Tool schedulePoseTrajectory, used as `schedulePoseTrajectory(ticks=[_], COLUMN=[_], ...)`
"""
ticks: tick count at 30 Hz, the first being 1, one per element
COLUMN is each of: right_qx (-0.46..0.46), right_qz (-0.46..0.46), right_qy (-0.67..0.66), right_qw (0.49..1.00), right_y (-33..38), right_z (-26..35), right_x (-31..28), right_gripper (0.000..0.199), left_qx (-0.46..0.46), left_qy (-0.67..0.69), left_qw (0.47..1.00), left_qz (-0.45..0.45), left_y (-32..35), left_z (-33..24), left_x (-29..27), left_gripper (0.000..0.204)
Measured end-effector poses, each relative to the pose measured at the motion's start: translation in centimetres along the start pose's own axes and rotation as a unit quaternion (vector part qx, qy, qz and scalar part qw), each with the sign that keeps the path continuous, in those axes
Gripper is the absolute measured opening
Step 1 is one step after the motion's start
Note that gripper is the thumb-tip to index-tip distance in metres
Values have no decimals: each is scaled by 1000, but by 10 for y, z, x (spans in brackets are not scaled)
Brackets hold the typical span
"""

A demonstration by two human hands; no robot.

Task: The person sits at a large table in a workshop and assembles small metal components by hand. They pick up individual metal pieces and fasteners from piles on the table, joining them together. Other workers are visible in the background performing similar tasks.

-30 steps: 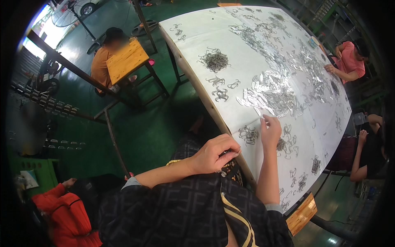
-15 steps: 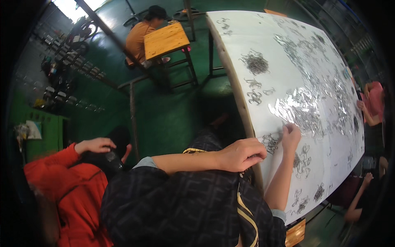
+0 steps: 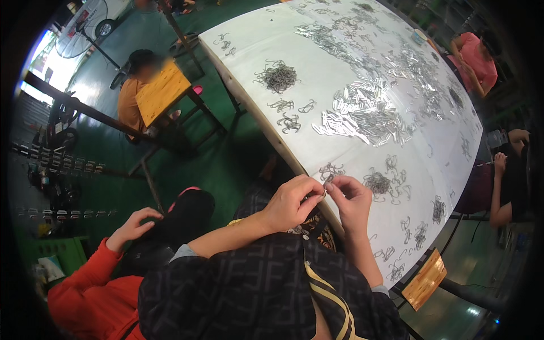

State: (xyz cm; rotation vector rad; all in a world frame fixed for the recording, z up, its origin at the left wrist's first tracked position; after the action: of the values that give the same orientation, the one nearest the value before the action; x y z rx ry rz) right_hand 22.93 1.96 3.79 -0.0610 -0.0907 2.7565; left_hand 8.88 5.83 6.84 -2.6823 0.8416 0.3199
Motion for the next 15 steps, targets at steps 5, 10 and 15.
schedulePoseTrajectory(ticks=[5, 10, 15], right_qx=[-33, -87, -142], right_qz=[-12, -16, -40], right_qy=[54, 124, 160], right_qw=[998, 988, 976], right_y=[10, 15, 17], right_z=[14, 25, 40], right_x=[0, -2, -9], right_gripper=[12, 10, 8], left_qx=[-8, -19, 20], left_qy=[-21, -45, -88], left_qw=[1000, 998, 995], left_qz=[21, 42, 46], left_y=[0, 0, -10], left_z=[3, 7, -3], left_x=[5, 12, 22], left_gripper=[9, 8, 5])
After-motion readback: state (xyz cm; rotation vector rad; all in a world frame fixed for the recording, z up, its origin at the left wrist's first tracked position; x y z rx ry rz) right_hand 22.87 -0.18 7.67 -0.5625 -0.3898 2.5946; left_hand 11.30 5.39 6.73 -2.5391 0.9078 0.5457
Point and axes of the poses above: each hand's wrist, its own y-axis away from the middle knuckle, its own x-axis out of the palm, z = x × y, the point moved 10 cm from there along -y, towards the middle knuckle, and after that the axes turned 5 degrees about -x, right-handed, at the moved point
